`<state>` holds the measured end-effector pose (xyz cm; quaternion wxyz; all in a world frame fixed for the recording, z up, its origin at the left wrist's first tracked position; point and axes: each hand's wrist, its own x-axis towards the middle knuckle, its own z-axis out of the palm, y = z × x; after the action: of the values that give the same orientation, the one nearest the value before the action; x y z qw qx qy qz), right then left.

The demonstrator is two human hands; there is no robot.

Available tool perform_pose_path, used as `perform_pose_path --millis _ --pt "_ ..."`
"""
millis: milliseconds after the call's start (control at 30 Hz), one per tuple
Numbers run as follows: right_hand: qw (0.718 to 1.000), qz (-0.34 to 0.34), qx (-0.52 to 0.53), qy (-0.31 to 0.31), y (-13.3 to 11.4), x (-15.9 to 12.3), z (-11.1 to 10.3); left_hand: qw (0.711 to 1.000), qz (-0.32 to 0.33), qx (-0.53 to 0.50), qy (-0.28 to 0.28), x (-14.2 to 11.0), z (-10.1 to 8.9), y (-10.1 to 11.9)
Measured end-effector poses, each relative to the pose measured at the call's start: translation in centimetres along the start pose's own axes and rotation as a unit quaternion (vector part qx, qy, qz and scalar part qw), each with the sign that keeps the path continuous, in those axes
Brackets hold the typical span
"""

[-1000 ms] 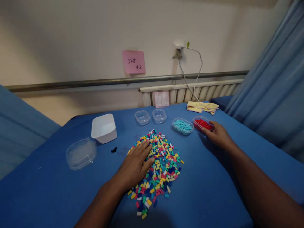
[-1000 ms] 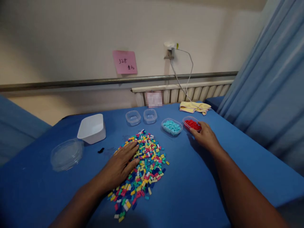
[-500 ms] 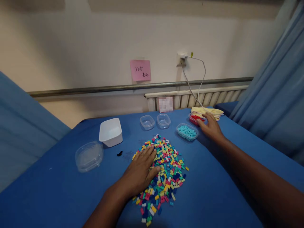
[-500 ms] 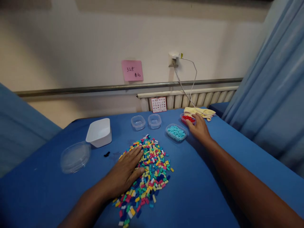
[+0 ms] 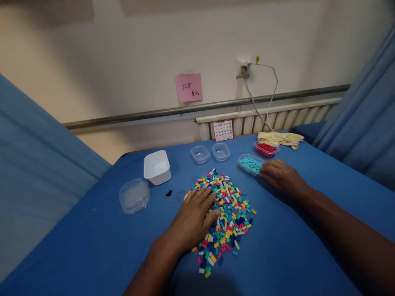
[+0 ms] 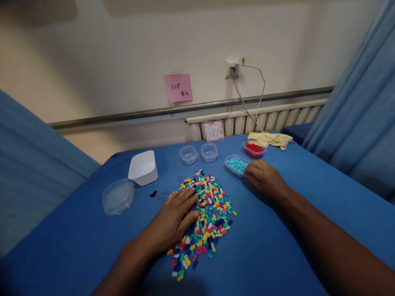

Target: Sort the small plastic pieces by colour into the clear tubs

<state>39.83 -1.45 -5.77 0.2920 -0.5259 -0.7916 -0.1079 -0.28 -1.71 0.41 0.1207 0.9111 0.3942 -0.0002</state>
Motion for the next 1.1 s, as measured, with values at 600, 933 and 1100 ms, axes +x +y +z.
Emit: perform_pose_path --millis 600,933,1100 --pt "0.998 -0.021 0.052 0.012 -5.4 5.8 3.7 0.989 -0.097 -0.059 0.096 1.9 2.4 -4.9" --pt "0.920 -0.098 0.225 -0.304 -15.5 7.5 4.3 0.996 -0.053 -0.061 0.024 1.1 1.8 -4.0" --pt "0.903 -0.105 0.239 -0.341 -15.8 3.8 1.0 0.998 -0.022 -0.058 -0.006 0.5 1.3 -2.8"
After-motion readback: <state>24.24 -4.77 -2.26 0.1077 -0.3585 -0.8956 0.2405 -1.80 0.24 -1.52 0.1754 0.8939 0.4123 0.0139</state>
